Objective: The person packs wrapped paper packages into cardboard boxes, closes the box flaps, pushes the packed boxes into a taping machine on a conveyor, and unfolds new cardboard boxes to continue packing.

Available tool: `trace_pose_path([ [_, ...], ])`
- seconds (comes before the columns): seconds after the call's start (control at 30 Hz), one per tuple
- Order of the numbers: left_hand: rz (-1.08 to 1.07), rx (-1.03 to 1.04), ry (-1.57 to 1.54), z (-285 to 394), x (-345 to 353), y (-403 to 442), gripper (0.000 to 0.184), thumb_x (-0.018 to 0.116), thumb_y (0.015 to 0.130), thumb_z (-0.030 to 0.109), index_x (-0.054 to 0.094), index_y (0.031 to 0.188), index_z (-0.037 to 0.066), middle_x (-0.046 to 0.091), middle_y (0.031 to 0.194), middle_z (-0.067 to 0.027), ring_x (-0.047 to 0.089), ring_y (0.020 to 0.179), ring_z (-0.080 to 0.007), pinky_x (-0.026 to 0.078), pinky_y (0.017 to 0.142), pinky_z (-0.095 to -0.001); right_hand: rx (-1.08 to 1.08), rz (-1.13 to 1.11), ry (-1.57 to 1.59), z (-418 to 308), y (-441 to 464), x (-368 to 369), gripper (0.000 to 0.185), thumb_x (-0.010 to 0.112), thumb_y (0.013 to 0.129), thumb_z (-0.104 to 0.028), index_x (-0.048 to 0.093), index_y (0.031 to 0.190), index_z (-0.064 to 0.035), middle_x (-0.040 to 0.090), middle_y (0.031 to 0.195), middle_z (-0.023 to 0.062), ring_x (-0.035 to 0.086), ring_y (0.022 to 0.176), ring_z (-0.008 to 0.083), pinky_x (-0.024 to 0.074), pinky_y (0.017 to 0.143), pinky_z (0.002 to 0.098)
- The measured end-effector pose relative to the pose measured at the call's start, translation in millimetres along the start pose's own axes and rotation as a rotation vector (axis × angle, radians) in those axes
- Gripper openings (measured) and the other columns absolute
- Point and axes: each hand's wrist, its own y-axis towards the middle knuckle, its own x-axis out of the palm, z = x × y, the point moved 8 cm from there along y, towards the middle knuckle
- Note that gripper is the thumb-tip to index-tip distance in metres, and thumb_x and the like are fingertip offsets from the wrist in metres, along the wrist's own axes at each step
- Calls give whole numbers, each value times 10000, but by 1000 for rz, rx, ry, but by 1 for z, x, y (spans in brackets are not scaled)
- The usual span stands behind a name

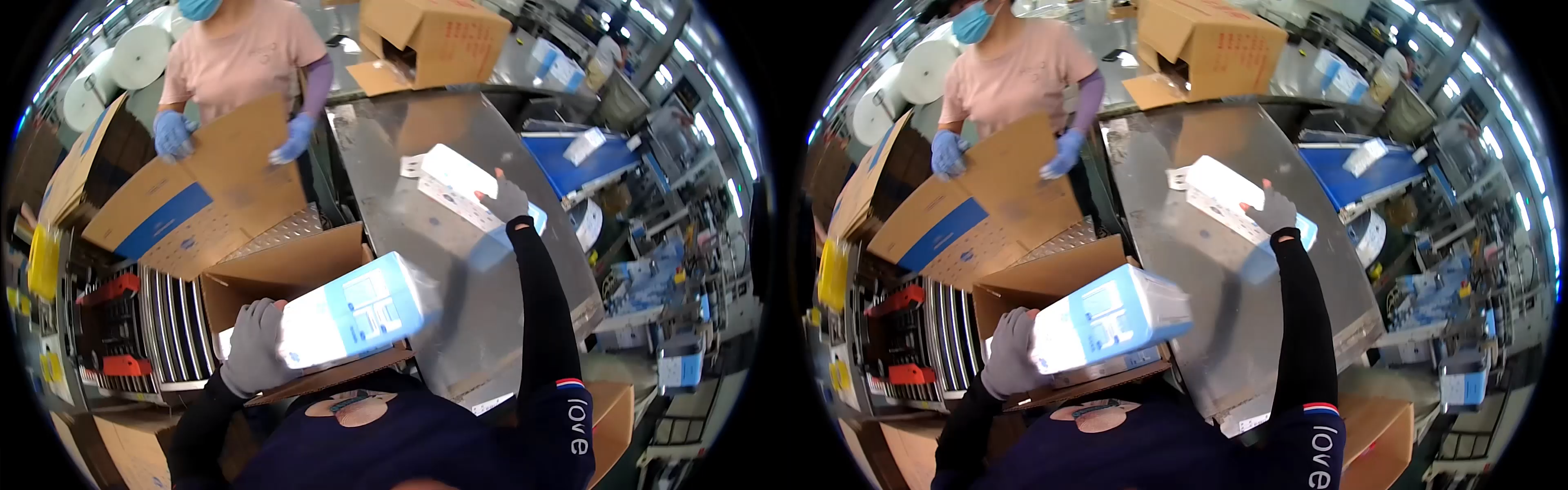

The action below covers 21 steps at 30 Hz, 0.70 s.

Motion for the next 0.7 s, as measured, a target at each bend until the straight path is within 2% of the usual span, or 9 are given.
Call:
trace_pose_path([
  [0.1,-260,-190,352,-44,55,-33,661,820,594,342,543,1087,-1,545,932,-145,557,884,-314,407,765,-419,5,-30,-159,-6,16,10,1165,668,690,-784,278,1540,-88,580,1338,199,606,1180,363,514,925,477],
  [0.17,-422,-347,299,-57,87,-38,559,786,634,341,552,1042,39,577,963,-121,585,910,-295,419,761,-407,122,-279,-178,-30,0,-17,1180,814,630,-625,291,1513,-43,505,1394,231,548,1257,381,497,989,447],
  [0.23,-641,-348,343,-64,128,-49,526,723,714,378,568,1079,32,620,987,-138,628,894,-291,469,762,-401,183,-243,-83,-13,8,4,1011,874,578,-399,411,1370,26,613,1241,247,628,1138,383,520,959,431],
  [0.3,-833,-320,267,-74,174,-77,560,683,751,364,564,1143,-18,646,1047,-189,654,902,-311,520,784,-406,211,-247,169,-9,4,15,840,862,627,-350,473,1267,30,681,1071,229,689,1013,328,552,851,428],
  [0.37,-826,-246,277,-78,208,-98,572,711,720,354,563,1123,-25,646,1021,-199,654,900,-329,522,796,-405,101,-300,855,-37,-21,15,715,841,680,-218,497,1244,57,701,957,174,694,888,234,551,799,379],
  [0.43,-808,-252,164,-76,212,-97,592,734,690,343,561,1116,-30,646,1008,-204,654,897,-339,524,797,-406,-168,-183,1136,-124,-80,-64,772,871,698,-238,473,1290,55,669,1086,157,653,973,196,532,850,349],
  [0.53,-834,-198,87,-64,209,-88,602,759,647,303,560,1095,-46,646,1008,-216,658,898,-339,541,775,-419,-462,-8,679,-247,-153,-154,815,900,652,-331,498,1269,19,659,1088,175,675,988,334,541,859,398],
  [0.6,-919,-228,108,-58,205,-79,589,756,649,295,560,1079,-56,645,1018,-234,668,902,-341,548,779,-427,-754,340,584,-319,-185,-165,644,831,647,-244,573,1192,-20,618,949,144,641,832,344,509,705,429],
  [0.7,-911,-296,69,-66,204,-74,549,721,708,273,560,1129,-41,661,1032,-199,678,918,-319,536,805,-422,-879,319,398,-362,-164,-112,619,698,619,-149,574,1204,8,528,897,106,516,770,273,436,680,389],
])
